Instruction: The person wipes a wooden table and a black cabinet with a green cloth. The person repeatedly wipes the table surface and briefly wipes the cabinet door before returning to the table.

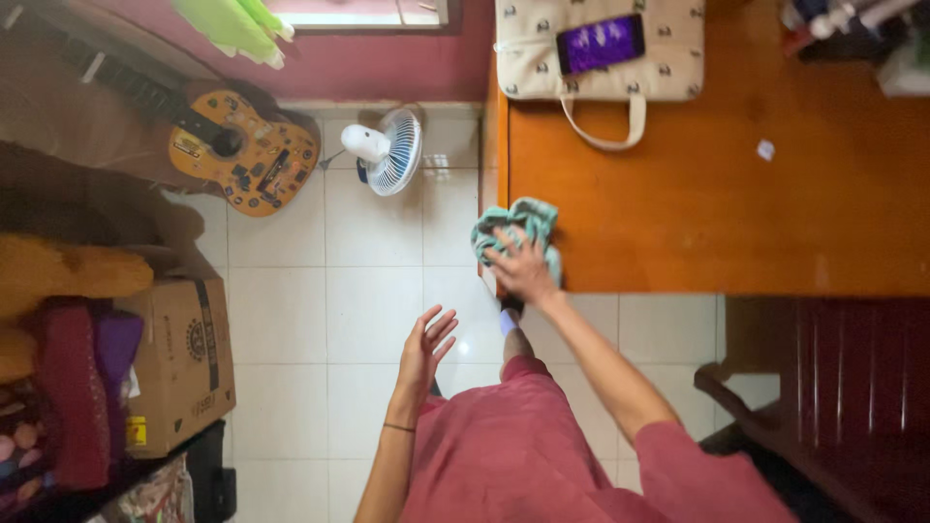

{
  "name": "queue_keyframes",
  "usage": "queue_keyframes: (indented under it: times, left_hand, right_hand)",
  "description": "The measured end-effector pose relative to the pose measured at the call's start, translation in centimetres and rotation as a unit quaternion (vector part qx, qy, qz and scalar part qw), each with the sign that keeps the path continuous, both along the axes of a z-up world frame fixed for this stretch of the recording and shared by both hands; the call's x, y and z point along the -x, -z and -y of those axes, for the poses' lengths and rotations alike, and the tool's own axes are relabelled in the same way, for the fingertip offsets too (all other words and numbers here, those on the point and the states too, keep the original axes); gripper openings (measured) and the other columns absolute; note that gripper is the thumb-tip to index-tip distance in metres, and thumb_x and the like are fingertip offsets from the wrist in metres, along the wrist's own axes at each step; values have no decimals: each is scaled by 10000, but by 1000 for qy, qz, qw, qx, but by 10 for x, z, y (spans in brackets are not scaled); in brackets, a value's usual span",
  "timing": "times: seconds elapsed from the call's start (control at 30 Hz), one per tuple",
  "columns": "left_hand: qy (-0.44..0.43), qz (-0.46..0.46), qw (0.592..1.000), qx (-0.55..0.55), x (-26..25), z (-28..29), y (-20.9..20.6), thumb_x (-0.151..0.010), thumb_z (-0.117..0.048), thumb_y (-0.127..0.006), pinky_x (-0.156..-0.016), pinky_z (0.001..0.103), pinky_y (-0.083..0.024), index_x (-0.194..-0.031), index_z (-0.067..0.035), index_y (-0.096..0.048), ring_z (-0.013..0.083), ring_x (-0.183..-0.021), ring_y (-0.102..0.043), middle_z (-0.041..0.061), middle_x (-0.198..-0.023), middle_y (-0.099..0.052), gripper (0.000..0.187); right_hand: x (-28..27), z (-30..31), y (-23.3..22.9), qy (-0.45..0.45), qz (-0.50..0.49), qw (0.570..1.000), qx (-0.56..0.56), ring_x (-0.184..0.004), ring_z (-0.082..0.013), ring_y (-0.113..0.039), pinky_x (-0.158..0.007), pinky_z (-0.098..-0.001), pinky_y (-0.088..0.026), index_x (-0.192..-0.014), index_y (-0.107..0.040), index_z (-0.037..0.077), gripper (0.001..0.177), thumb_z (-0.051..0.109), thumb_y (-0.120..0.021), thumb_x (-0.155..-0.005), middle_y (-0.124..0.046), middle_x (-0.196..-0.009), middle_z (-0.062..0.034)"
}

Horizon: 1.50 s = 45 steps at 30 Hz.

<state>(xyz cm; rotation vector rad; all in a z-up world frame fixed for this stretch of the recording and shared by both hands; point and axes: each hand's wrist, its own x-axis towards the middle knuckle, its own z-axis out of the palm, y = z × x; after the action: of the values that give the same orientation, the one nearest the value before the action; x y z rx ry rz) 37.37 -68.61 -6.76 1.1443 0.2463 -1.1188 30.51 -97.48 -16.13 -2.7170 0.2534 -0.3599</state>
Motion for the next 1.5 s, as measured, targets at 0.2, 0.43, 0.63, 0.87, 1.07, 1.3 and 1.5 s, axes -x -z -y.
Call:
queue_keyframes:
  times: [0.2,0.43,0.63,0.87,1.07,1.3,1.5]
  left_hand:
    - [-129,20,991,-13,4,67,-4,-1073,-410,-326,-1167,472,-410,-1513,-39,-384,326,-1432,-486,246,-1520,-505,579]
    - [-117,18,993,19,19,138,-12,-1063,-430,-354,-1153,473,-416,-1512,-38,-383,320,-1436,-476,233,-1526,-503,596]
    - [-122,42,992,11,19,147,-16,-1069,-432,-342,-1149,458,-414,-1521,-40,-378,319,-1417,-496,237,-1511,-516,599]
    - [-145,113,983,-4,53,162,-58,-1077,-411,-339,-1174,472,-417,-1517,-27,-371,318,-1420,-501,233,-1518,-512,585]
    - [-89,74,993,35,128,208,-53,-1079,-408,-366,-1163,479,-418,-1505,-24,-376,331,-1407,-506,227,-1511,-517,574]
    - [-69,77,994,43,203,216,-24,-1077,-423,-364,-1178,481,-392,-1508,-43,-382,313,-1421,-489,213,-1518,-513,575]
    - [31,15,999,38,286,276,-3,-1065,-420,-373,-1154,471,-400,-1508,-50,-381,301,-1404,-503,193,-1507,-526,577]
  right_hand:
    - [-105,160,6,313,-21,949,17,-1357,-502,-399,-1060,-694,-328,-1261,-667,63,445,351,-676,-921,-504,-1471,-251]
    - [-54,114,-28,-154,14,987,-34,-1425,-465,-405,-1097,-628,-340,-1239,-671,94,444,346,-718,-876,-487,-1506,-224]
    - [82,233,-23,-138,0,989,45,-1277,-311,-598,-1110,-441,-485,-1136,-721,171,315,251,-703,-832,-709,-1247,-102]
    - [19,233,10,459,-65,886,21,-1350,-475,-385,-1098,-661,-267,-1274,-600,62,469,328,-633,-889,-493,-1430,-237]
    - [108,123,-29,-251,91,963,-49,-1243,-346,-579,-1163,-569,-347,-977,-741,102,301,236,-691,-713,-685,-1249,-128]
    - [276,290,-13,447,55,892,42,-1243,-467,-511,-1072,-577,-383,-1197,-642,-27,380,194,-713,-896,-600,-1285,-267]
    - [349,322,-4,310,78,936,151,-1267,-429,-489,-1055,-678,-283,-1165,-675,70,316,220,-670,-887,-605,-1280,-191]
